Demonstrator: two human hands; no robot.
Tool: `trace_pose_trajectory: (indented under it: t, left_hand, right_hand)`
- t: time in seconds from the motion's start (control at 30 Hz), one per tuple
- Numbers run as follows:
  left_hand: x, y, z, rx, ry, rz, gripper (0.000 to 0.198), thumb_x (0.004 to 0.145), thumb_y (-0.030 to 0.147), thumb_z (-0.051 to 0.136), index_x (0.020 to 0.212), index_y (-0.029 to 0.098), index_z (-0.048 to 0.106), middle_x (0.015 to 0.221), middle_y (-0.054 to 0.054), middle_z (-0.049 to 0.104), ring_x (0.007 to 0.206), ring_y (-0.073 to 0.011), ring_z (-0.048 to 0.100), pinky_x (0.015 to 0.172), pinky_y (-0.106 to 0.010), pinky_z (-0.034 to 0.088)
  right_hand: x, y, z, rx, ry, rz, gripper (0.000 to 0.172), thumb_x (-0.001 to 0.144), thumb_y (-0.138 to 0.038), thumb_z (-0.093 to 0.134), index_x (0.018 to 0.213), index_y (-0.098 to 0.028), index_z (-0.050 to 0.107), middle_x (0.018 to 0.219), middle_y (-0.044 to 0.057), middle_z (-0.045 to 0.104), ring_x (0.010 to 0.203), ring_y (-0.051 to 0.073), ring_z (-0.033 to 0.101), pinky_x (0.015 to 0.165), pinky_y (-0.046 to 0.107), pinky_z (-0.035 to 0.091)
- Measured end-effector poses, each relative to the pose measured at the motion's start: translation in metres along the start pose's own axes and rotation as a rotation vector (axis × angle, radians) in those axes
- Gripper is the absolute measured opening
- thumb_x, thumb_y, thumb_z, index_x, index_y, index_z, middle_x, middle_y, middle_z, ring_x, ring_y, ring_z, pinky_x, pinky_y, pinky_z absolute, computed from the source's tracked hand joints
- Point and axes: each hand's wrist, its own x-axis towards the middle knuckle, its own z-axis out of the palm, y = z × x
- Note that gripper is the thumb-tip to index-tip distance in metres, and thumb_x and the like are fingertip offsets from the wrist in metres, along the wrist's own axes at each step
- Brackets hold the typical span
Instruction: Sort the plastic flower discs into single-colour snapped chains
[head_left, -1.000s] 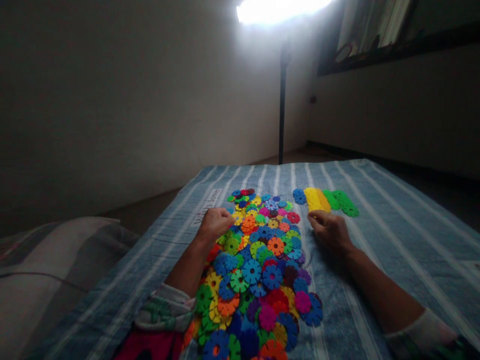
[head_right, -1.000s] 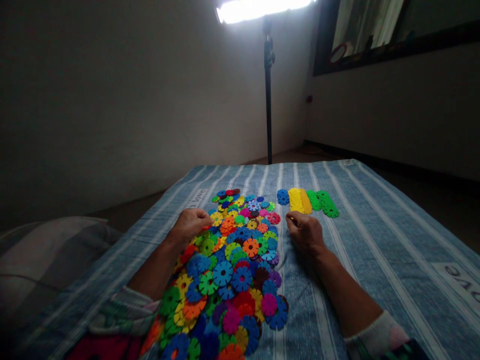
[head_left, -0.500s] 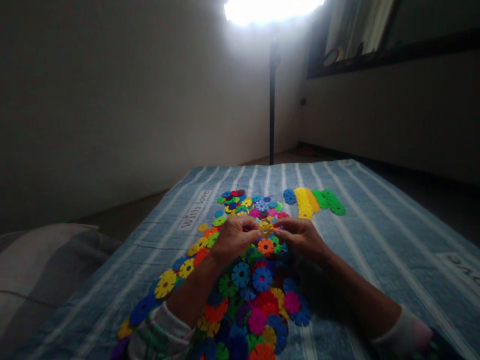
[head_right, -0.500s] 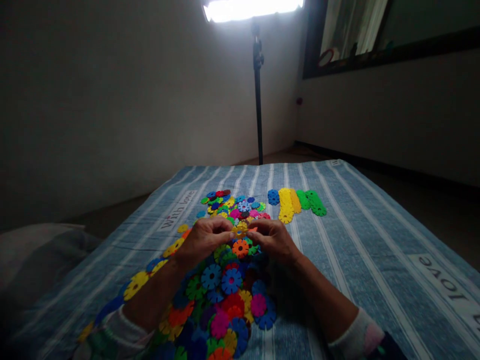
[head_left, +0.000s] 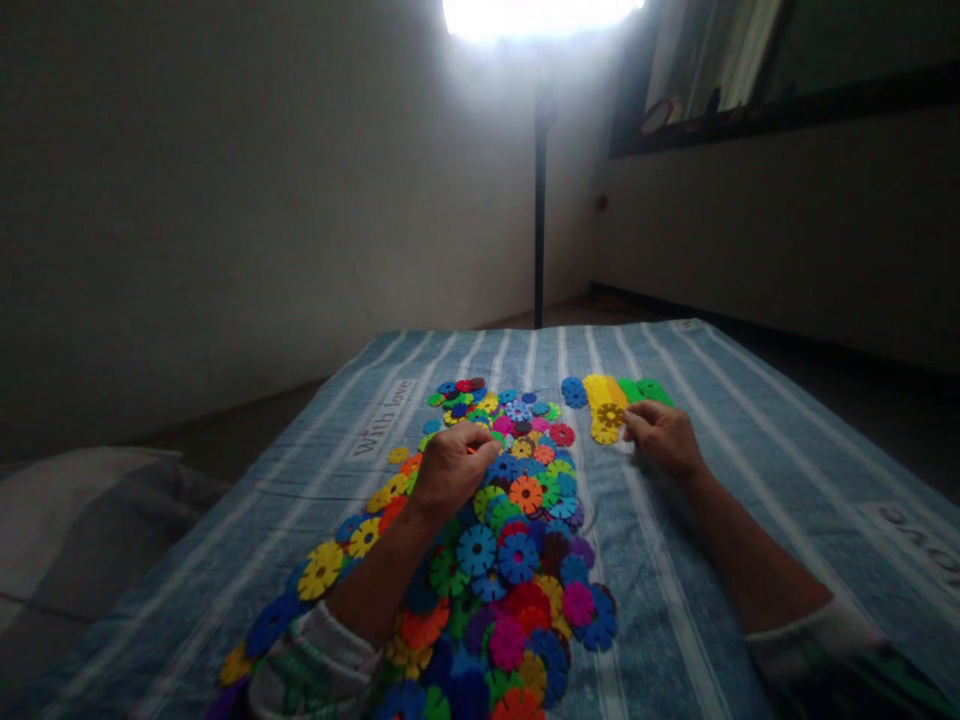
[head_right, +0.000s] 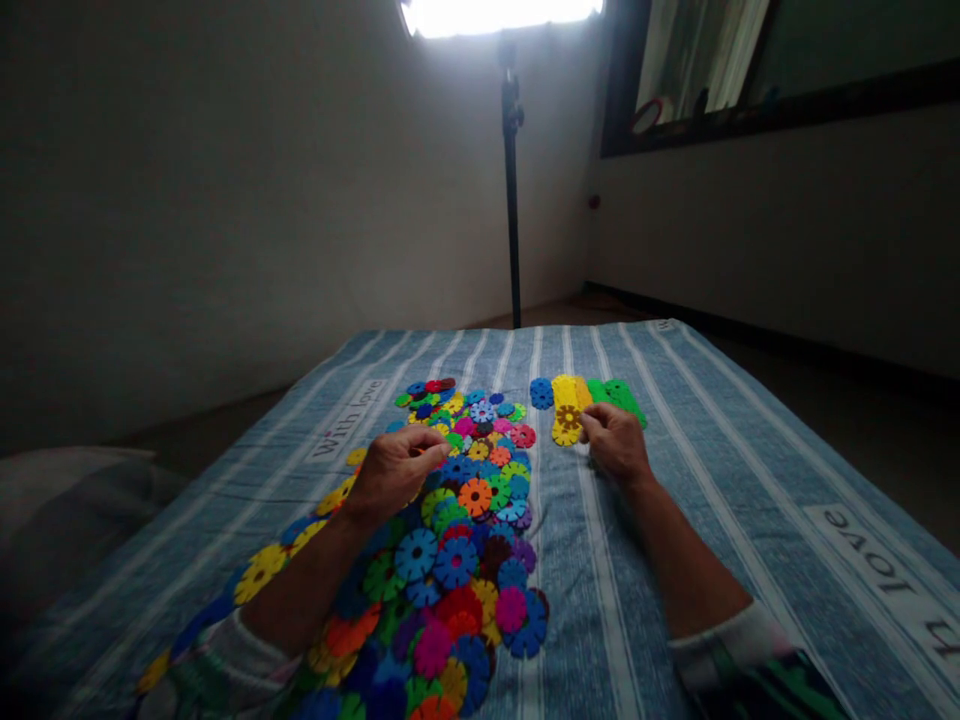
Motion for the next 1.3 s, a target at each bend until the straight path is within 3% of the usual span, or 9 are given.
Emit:
trace_pose_trajectory:
  t: [0.07,0.2,0.33,0.5,0.67,0.77,1.0,1.13,1.3]
  left_hand:
    - [0.001,-0.001,0.0,0.03,0.01,-0.011,0.015,0.074,0.022,0.056,0.063,0.017,0.064,0.071,-0.001,0.066,0.071,-0.0146,0.06,0.071,-0.024,0.045]
    - [-0.002,0.007,0.0,0.009,-0.054,-0.015,0.014,0.074,0.023,0.056,0.067,0.017,0.067,0.074,-0.002,0.069,0.075,-0.0162,0.062,0.072,-0.025,0.047]
    - [-0.004,0.027,0.004,-0.157,-0.204,-0.064,0.017,0.071,0.025,0.058,0.078,0.016,0.07,0.081,-0.002,0.071,0.078,-0.0176,0.064,0.074,-0.027,0.049]
    - [0.01,0.053,0.041,-0.524,-0.383,-0.115,0.038,0.066,0.019,0.06,0.103,0.012,0.065,0.107,-0.009,0.068,0.095,-0.019,0.063,0.077,-0.026,0.049]
    - [0.03,0.077,0.088,-0.474,-0.386,-0.134,0.019,0.06,0.009,0.052,0.075,0.013,0.062,0.069,0.0,0.061,0.07,-0.0137,0.058,0.056,-0.019,0.041]
    - [0.032,0.088,0.103,-0.515,-0.373,-0.213,0.024,0.059,0.002,0.046,0.073,0.014,0.061,0.058,0.002,0.054,0.062,-0.0123,0.055,0.051,-0.018,0.039]
    - [0.028,0.087,0.124,-0.639,-0.287,-0.207,0.036,0.062,-0.001,0.048,0.089,0.014,0.066,0.074,-0.003,0.066,0.079,-0.0169,0.062,0.067,-0.023,0.049]
    - [0.03,0.081,0.133,-0.675,-0.298,-0.174,0.04,0.062,0.001,0.051,0.097,0.014,0.067,0.083,-0.005,0.07,0.083,-0.0188,0.064,0.074,-0.027,0.051]
    - [0.036,0.075,0.137,-0.639,-0.326,-0.163,0.039,0.06,0.003,0.053,0.094,0.015,0.068,0.082,-0.005,0.071,0.082,-0.0191,0.064,0.073,-0.027,0.051]
  right_hand:
    - [0.006,0.011,-0.007,-0.028,0.026,0.056,0.025,0.069,-0.04,0.058,0.068,-0.015,0.062,0.051,0.001,0.059,0.04,0.011,0.048,0.041,0.024,0.038]
    - [0.005,0.014,-0.007,-0.037,-0.056,0.148,0.02,0.067,-0.036,0.056,0.065,-0.016,0.061,0.047,-0.001,0.056,0.038,0.012,0.05,0.039,0.023,0.037]
    - [0.004,0.011,-0.003,-0.213,-0.122,0.062,0.021,0.071,-0.031,0.05,0.064,-0.017,0.063,0.049,0.0,0.059,0.045,0.013,0.054,0.047,0.024,0.039]
    - [0.011,0.017,-0.003,-0.481,-0.085,-0.057,0.027,0.074,-0.03,0.051,0.08,-0.016,0.072,0.064,0.004,0.068,0.063,0.017,0.061,0.061,0.026,0.042]
    - [0.013,0.016,-0.009,-0.515,-0.26,-0.017,0.023,0.071,-0.032,0.059,0.082,-0.016,0.072,0.057,0.001,0.064,0.057,0.015,0.058,0.051,0.023,0.035]
    - [0.012,0.012,-0.011,-0.51,-0.356,-0.022,0.02,0.069,-0.029,0.061,0.081,-0.017,0.071,0.053,-0.002,0.06,0.054,0.014,0.056,0.049,0.022,0.032]
    - [0.014,0.013,-0.008,-0.571,-0.342,-0.049,0.018,0.07,-0.03,0.062,0.081,-0.018,0.072,0.057,-0.001,0.061,0.053,0.012,0.053,0.048,0.021,0.029]
    - [0.014,0.014,-0.006,-0.614,-0.327,-0.071,0.018,0.072,-0.033,0.061,0.079,-0.018,0.071,0.061,0.0,0.063,0.056,0.012,0.054,0.049,0.022,0.028]
    - [0.013,0.013,-0.006,-0.658,-0.331,-0.08,0.023,0.074,-0.035,0.059,0.082,-0.018,0.071,0.069,0.003,0.066,0.062,0.014,0.057,0.051,0.022,0.029]
